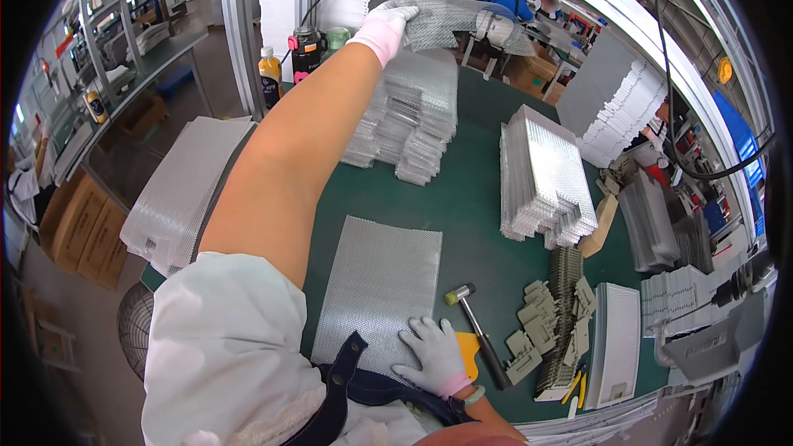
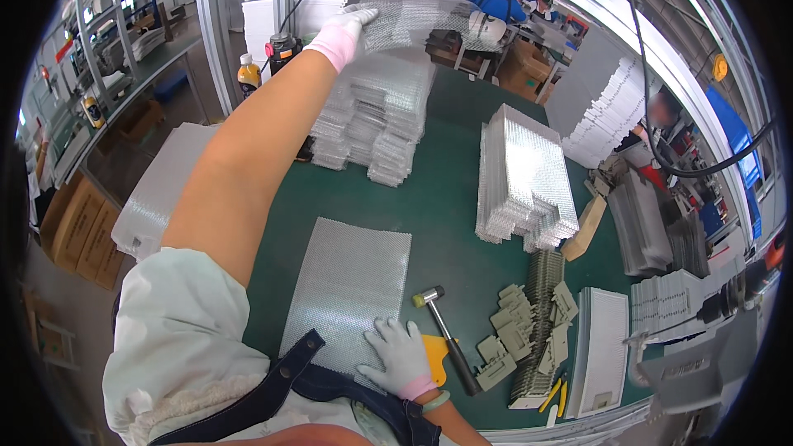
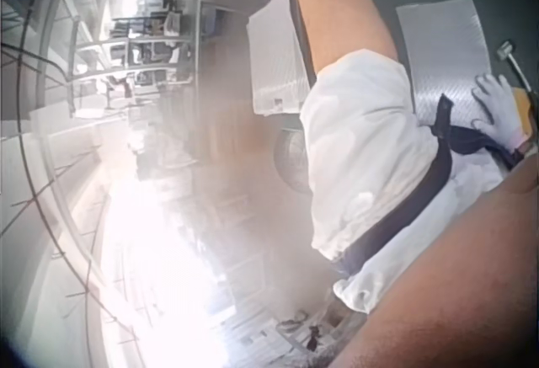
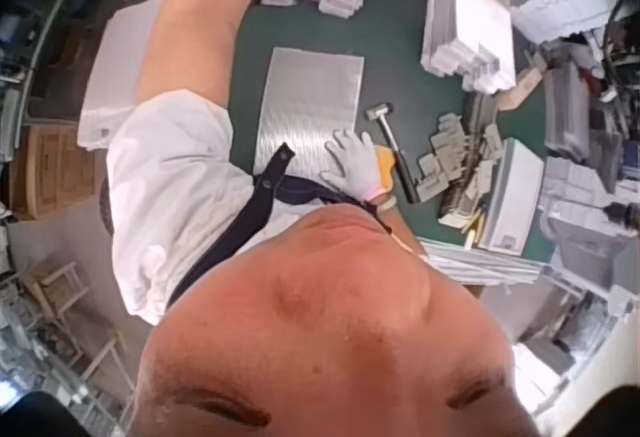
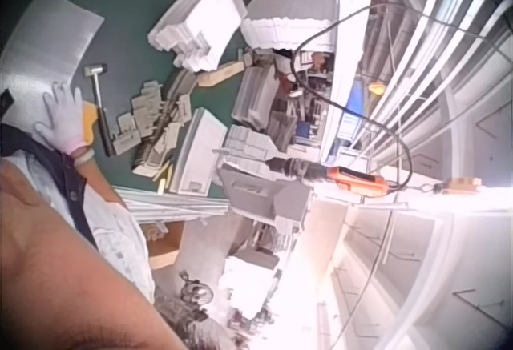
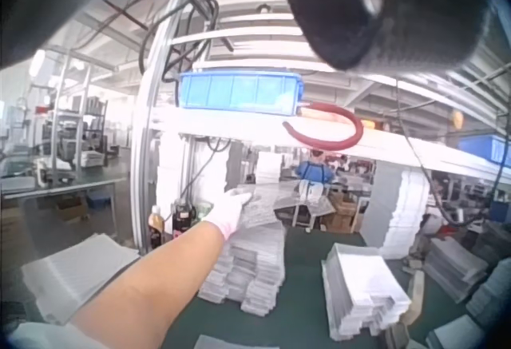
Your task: The person assembles rectangular mesh filters by placing a mesh sheet on a workbench, inserting a plastic frame, and securing it with a handheld stapling tool. They repeat this process for multiple units, stacking the finished filters on the table.
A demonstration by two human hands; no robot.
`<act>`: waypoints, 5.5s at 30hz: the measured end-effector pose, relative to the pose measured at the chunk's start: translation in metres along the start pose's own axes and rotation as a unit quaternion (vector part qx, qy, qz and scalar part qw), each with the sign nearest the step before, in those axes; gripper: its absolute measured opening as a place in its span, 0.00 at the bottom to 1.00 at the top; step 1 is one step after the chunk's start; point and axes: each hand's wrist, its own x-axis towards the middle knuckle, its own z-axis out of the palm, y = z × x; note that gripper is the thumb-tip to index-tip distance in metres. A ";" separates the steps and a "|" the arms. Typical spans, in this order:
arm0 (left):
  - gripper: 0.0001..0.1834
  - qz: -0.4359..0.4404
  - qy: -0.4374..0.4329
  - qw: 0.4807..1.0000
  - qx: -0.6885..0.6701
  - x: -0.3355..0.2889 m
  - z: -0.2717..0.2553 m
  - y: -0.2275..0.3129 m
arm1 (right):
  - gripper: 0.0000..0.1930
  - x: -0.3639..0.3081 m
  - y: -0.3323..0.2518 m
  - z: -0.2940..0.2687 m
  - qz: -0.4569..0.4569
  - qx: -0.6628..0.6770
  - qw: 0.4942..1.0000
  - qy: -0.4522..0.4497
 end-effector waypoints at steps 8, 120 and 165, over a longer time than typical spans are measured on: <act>0.20 0.104 -0.146 0.983 0.044 -0.071 0.007 0.041 | 0.32 -0.003 -0.002 0.001 -0.011 0.002 1.000 0.003; 0.23 -0.065 -0.371 0.410 0.831 -0.422 -0.114 -0.047 | 0.37 0.134 0.215 -0.260 0.461 -0.073 0.635 0.616; 0.20 -0.107 -0.364 0.372 0.847 -0.425 -0.091 -0.032 | 0.39 -0.007 0.237 -0.255 0.550 0.066 0.832 0.037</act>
